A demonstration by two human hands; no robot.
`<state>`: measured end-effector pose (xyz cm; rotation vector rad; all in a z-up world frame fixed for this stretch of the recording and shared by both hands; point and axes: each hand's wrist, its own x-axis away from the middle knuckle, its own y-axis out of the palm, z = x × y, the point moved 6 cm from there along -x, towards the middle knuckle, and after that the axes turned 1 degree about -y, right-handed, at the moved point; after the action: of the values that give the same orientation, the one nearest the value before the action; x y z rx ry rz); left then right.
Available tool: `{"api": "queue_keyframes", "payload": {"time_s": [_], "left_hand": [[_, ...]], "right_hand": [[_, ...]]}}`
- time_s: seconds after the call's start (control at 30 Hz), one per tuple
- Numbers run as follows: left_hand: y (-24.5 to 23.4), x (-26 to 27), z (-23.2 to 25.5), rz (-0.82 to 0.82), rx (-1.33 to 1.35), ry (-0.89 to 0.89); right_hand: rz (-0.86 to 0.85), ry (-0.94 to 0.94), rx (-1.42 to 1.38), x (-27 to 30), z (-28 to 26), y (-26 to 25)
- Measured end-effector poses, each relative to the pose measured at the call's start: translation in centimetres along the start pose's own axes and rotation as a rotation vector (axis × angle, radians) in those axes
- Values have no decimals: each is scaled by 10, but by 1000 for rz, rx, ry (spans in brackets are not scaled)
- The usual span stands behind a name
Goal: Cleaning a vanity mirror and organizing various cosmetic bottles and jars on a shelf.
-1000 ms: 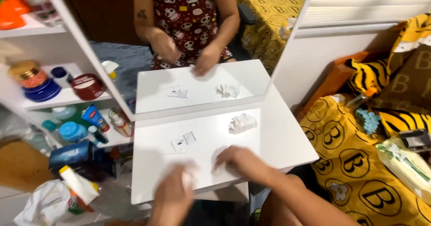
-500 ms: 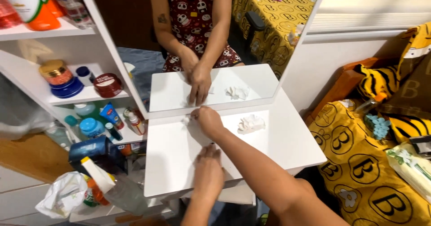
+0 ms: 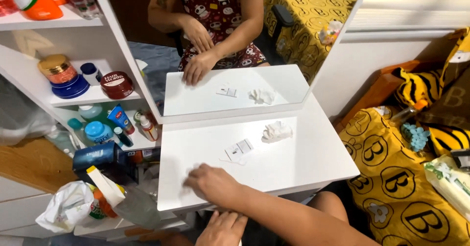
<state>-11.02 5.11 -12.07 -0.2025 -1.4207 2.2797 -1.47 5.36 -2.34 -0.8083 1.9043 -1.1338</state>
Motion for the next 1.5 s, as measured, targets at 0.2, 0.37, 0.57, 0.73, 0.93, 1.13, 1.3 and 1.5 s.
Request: {"api": "queue_keyframes", "payload": {"time_s": [0.2,0.37,0.57,0.73,0.93,1.13,1.3,1.5], "left_hand": [[37,12,-26,164,-67,128],[-10,17,-17,286,6,252],[-37,5,-3,-145,180,-52],[-31,-2,-30,-173,168,-206],[7,-18,-83,-23,160,31],[8,-22,-87,10,145,-22],[39,-35,-106,46,222,117],[-61,-53,41,213,415,-8]], "right_hand": [[-44,-133,-148,67,13,-47],[-104,-78,-213,112,46,-92],[-70,92,-177,175,96,-112],[-55,207,-106,216,127,-130],[43,371,-13,252,154,-148],[36,432,88,287,180,-154],[-44,594,-97,309,218,-165],[232,867,-1239,287,206,-143]]}}
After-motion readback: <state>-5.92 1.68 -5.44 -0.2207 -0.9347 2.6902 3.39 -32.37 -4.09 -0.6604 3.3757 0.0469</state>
